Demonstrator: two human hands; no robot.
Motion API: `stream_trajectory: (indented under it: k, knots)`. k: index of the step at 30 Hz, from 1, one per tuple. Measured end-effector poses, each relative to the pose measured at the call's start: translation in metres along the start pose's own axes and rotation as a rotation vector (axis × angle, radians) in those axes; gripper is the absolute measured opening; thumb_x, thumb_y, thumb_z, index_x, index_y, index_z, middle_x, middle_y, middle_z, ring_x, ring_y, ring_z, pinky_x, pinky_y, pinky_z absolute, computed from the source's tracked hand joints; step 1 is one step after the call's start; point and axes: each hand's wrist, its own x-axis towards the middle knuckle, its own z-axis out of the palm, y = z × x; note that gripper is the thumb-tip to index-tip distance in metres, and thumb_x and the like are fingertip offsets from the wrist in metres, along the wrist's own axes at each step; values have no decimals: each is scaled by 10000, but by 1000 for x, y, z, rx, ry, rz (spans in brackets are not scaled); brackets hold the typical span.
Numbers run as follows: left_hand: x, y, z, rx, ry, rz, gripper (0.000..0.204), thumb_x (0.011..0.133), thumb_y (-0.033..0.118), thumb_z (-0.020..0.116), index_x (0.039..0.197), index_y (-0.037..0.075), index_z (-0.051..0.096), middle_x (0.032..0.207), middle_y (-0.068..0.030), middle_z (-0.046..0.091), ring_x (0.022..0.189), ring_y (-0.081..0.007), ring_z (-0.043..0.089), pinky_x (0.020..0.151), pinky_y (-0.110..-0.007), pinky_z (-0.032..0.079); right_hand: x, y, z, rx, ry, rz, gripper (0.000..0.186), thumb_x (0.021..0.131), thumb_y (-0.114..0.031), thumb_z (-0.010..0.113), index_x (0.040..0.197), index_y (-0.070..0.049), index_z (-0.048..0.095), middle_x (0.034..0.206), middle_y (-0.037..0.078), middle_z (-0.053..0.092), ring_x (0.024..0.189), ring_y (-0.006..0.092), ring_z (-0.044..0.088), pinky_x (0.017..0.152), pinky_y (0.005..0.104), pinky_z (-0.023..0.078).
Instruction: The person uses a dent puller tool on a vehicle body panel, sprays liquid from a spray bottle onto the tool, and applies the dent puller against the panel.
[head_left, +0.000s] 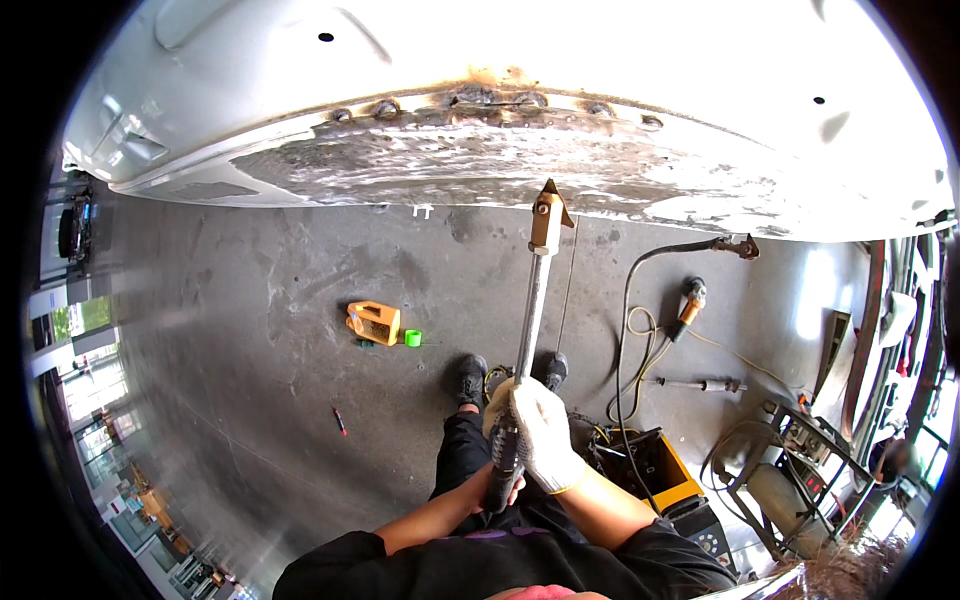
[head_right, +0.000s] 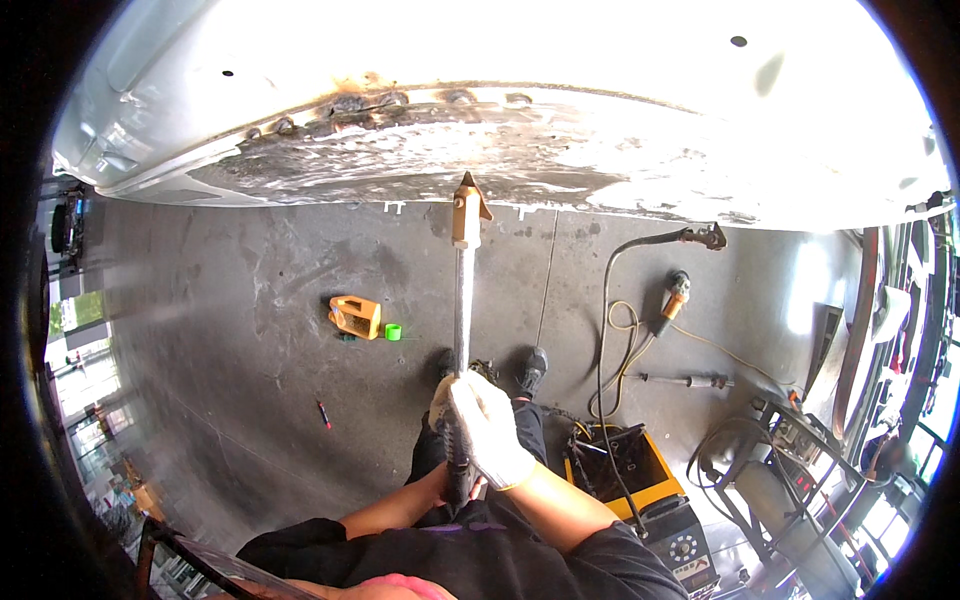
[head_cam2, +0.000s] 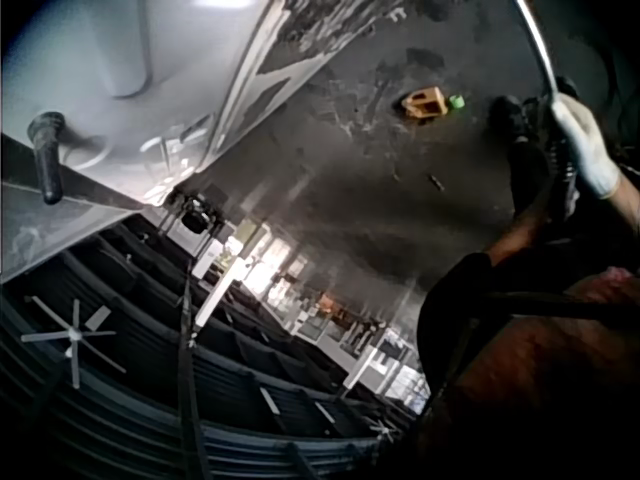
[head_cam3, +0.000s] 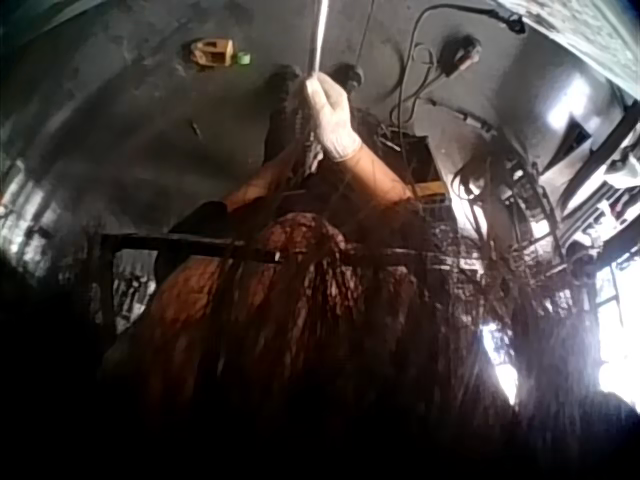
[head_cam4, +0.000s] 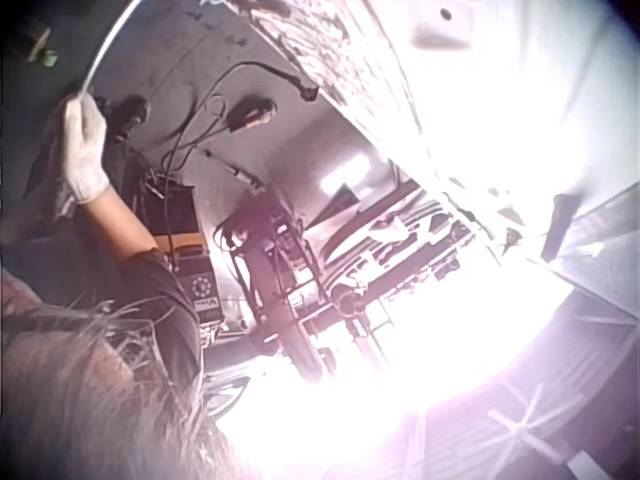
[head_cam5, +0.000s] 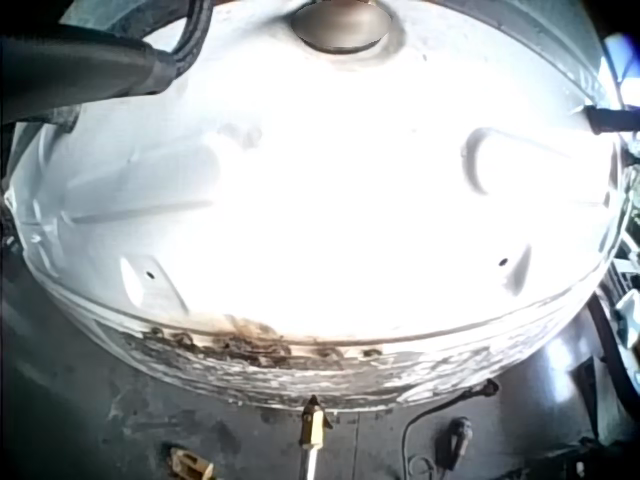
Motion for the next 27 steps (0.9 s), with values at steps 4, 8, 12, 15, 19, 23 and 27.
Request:
stream_trajectory:
  k: [4,8,12,15,19,23,27]
  knots:
    - [0,1,1,44,-7,19,323,1078,400,547,1038,93,640,853,-102,689,601,-220,683,543,-328,579,0,3,0,-10,8,-9,374,1137,-347,549,1085,8,655,865,100,693,745,170,662,686,299,542]
    - [-1,-1,1,44,-15,3,316,1077,390,548,1033,91,640,843,-104,687,601,-220,686,532,-325,574,-1,2,0,4,8,4,379,1136,-355,553,1091,8,655,866,102,695,744,174,665,688,303,547]
    - [-2,-2,2,16,16,0,321,1078,391,533,1028,91,639,838,-107,686,608,-223,696,529,-323,572,-1,2,0,-5,11,-3,378,1136,-355,552,1089,7,650,868,104,698,740,178,669,687,306,551]
    - [-2,-2,1,24,-2,17,336,1078,405,522,1040,92,640,844,-110,688,611,-224,698,543,-324,578,0,1,0,-11,12,-15,372,1137,-352,551,1089,5,645,870,105,699,738,179,670,684,309,554]
    - [-1,-4,-5,43,-13,37,356,1075,427,522,1063,91,643,859,-113,692,616,-226,700,567,-330,588,1,5,-1,-12,-7,-13,364,1137,-346,550,1089,3,642,873,105,699,738,180,670,679,311,554]
    - [0,-6,-9,23,-50,41,367,1073,438,526,1067,90,643,863,-113,693,623,-228,703,569,-331,588,1,5,-1,-4,-7,-14,356,1138,-337,548,1095,3,647,879,104,699,737,179,669,678,309,553]
    - [-2,-2,-2,17,-40,39,370,1072,444,531,1070,92,645,856,-116,693,624,-235,703,569,-332,589,1,1,1,-65,19,-12,348,1138,-325,542,1104,3,653,882,95,698,741,168,666,680,301,544]
